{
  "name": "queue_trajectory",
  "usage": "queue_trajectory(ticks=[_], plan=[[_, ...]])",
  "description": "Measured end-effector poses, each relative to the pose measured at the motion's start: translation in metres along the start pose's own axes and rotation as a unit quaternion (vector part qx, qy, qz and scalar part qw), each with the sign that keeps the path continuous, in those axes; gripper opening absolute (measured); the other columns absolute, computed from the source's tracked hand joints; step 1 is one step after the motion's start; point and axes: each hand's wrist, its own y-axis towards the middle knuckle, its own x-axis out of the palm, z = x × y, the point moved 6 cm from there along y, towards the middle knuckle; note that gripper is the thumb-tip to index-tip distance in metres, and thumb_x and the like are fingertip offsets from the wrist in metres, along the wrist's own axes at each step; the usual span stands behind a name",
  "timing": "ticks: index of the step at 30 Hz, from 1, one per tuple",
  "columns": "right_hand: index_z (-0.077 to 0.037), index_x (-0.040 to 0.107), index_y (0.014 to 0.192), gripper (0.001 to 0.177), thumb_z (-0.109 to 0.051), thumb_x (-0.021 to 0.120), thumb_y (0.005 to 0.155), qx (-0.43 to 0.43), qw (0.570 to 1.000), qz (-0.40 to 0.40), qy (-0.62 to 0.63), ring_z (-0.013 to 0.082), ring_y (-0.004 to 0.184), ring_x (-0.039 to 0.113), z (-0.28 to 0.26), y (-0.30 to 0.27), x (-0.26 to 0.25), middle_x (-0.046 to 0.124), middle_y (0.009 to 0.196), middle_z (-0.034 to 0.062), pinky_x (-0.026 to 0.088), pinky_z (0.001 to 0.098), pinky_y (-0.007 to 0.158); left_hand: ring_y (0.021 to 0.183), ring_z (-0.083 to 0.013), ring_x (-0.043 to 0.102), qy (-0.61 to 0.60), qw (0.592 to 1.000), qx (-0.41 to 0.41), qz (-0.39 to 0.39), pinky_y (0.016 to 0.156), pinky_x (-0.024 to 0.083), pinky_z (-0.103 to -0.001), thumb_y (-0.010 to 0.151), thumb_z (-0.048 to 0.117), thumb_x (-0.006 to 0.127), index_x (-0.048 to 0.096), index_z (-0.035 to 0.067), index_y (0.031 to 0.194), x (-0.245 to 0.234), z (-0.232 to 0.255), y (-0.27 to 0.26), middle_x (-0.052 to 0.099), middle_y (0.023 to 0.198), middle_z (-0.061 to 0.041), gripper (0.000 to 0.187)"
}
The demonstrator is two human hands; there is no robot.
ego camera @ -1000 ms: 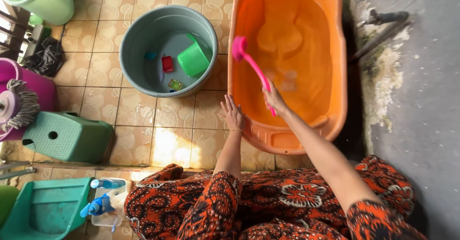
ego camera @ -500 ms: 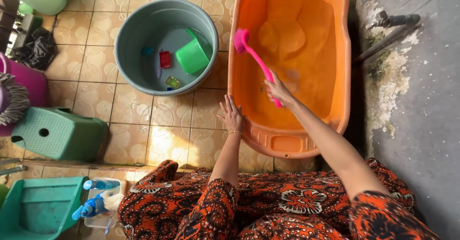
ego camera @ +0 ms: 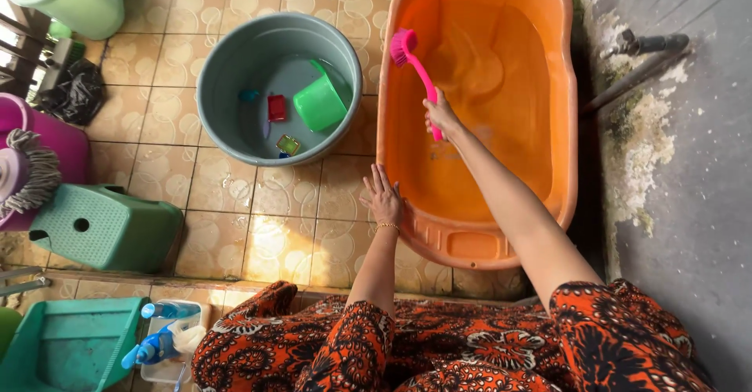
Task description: The person transfers toys from a baby bathtub into a basin of water, washes their hands, and scrubs the inside of the baby bathtub using a brush before repositioning it.
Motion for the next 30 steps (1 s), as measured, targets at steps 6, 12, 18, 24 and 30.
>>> queue_trajectory(ticks=[6, 12, 18, 24, 30], plan=[[-0.038, 0.022, 0.154, 0.058, -0.028, 0.051, 0.105, 0.018, 1.000, -0.008, -0.002, 0.0128, 0.051, 0.046, 0.016, -0.013, 0.000, 0.047, 0.074, 0.0023, 0.043, 0.0299, 0.041, 0.159, -0.0350, 0.011, -0.010, 1.000, 0.010, 0.009, 0.114, 0.014, -0.080, 0.107, 0.045, 0.040, 0.013, 0.023, 0.166, 0.000, 0.001, -0.001, 0.008, 0.174, 0.007, 0.068], [-0.031, 0.031, 0.155, 0.052, -0.024, 0.051, 0.107, 0.118, 0.987, -0.095, 0.057, 0.0082, 0.052, 0.039, 0.074, -0.125, -0.030, 0.040, 0.072, -0.0022, 0.034, 0.0238, 0.042, 0.159, -0.0356, 0.012, -0.005, 1.000, 0.021, 0.022, 0.114, 0.017, -0.080, 0.107, 0.046, 0.040, 0.013, 0.024, 0.166, 0.005, -0.003, -0.002, 0.009, 0.174, 0.008, 0.069], [-0.040, 0.020, 0.162, 0.065, -0.024, 0.047, 0.106, 0.187, 0.971, -0.135, 0.057, 0.0056, 0.049, 0.035, 0.089, -0.198, -0.063, 0.039, 0.069, -0.0042, 0.031, 0.0200, 0.039, 0.159, -0.0369, 0.012, 0.000, 1.000, 0.017, 0.018, 0.113, 0.016, -0.081, 0.107, 0.048, 0.041, 0.013, 0.024, 0.166, 0.009, -0.004, 0.003, 0.008, 0.174, 0.007, 0.071], [-0.041, 0.031, 0.156, 0.056, -0.024, 0.049, 0.105, 0.141, 0.976, -0.130, 0.102, 0.0072, 0.048, 0.036, 0.083, -0.096, -0.051, 0.040, 0.068, -0.0027, 0.031, 0.0208, 0.038, 0.159, -0.0375, 0.012, -0.005, 1.000, 0.012, 0.020, 0.114, 0.014, -0.081, 0.107, 0.047, 0.042, 0.013, 0.024, 0.166, 0.009, -0.005, 0.003, 0.008, 0.173, 0.008, 0.070], [-0.037, 0.037, 0.143, 0.043, -0.023, 0.054, 0.105, 0.108, 0.984, -0.064, 0.129, 0.0091, 0.050, 0.038, 0.046, -0.016, -0.015, 0.042, 0.071, 0.0000, 0.035, 0.0229, 0.041, 0.159, -0.0372, 0.011, -0.021, 1.000, 0.010, 0.014, 0.114, 0.013, -0.081, 0.107, 0.045, 0.041, 0.013, 0.025, 0.166, 0.008, -0.008, 0.004, 0.008, 0.174, 0.007, 0.068]])
